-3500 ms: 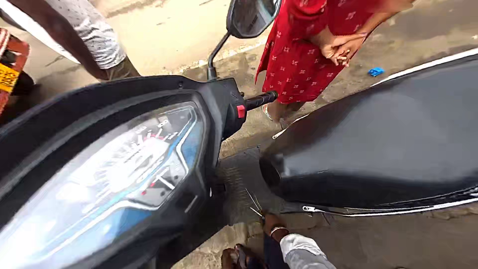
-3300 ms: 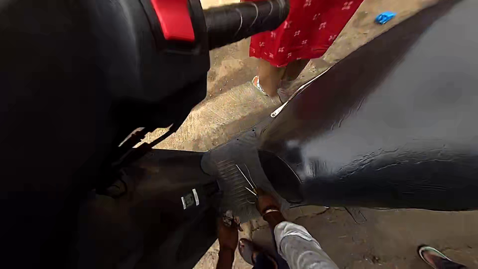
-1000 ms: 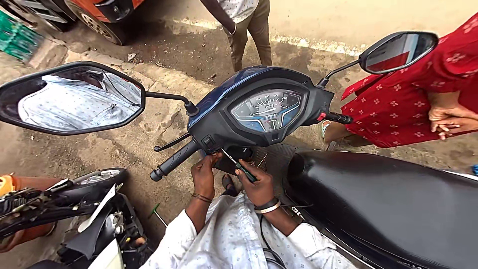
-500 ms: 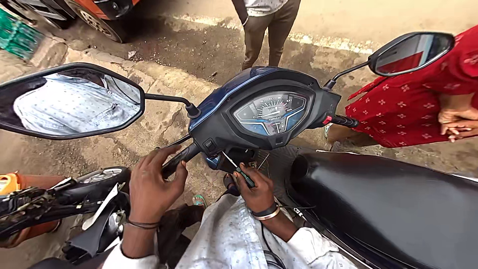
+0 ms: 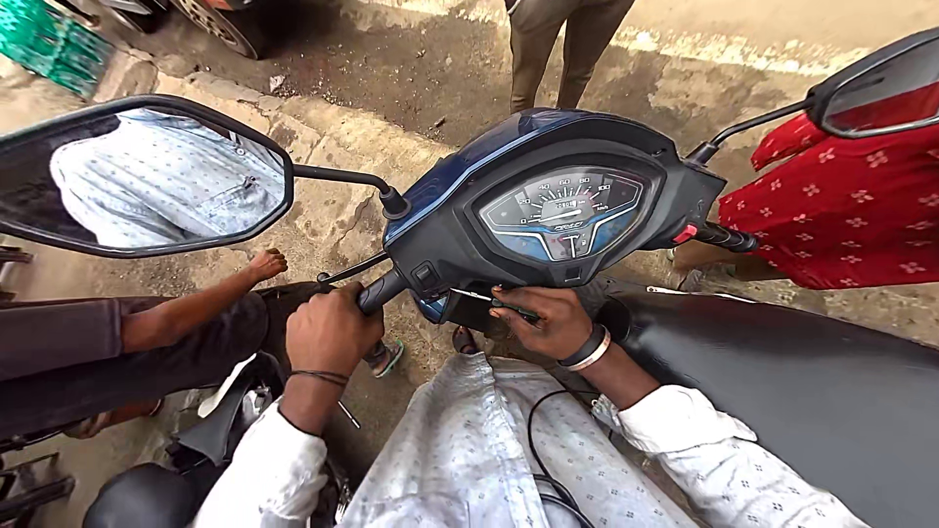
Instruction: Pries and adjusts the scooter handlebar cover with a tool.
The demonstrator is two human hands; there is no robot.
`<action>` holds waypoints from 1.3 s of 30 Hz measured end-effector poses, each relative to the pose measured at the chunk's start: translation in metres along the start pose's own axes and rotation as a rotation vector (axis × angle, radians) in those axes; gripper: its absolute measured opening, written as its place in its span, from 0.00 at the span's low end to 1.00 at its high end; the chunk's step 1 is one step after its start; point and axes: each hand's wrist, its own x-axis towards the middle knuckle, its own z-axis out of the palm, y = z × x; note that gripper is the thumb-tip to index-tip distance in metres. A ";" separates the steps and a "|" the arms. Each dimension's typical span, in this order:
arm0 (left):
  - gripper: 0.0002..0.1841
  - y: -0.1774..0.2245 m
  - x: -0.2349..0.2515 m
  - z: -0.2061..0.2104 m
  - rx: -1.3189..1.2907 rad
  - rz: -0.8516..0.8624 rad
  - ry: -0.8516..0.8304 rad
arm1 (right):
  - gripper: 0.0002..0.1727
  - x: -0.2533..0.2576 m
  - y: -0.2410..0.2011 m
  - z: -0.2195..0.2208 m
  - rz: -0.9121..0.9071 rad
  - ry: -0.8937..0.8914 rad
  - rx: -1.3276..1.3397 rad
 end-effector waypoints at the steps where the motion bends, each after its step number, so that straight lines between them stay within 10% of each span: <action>1: 0.14 0.000 -0.001 0.000 0.001 0.002 0.003 | 0.14 0.002 0.000 -0.003 -0.007 -0.026 -0.013; 12: 0.16 -0.003 -0.003 0.007 -0.027 0.053 0.138 | 0.14 0.031 -0.049 -0.019 0.068 -0.314 -0.544; 19: 0.24 -0.021 0.003 0.007 -0.149 0.209 0.048 | 0.15 0.001 -0.046 0.002 0.165 -0.090 -0.605; 30: 0.19 -0.050 0.054 -0.001 -0.990 0.534 -0.883 | 0.19 -0.050 -0.122 0.076 0.808 0.116 0.157; 39: 0.34 -0.063 0.062 0.016 -1.223 0.547 -0.978 | 0.21 -0.019 -0.168 0.208 0.841 0.780 0.170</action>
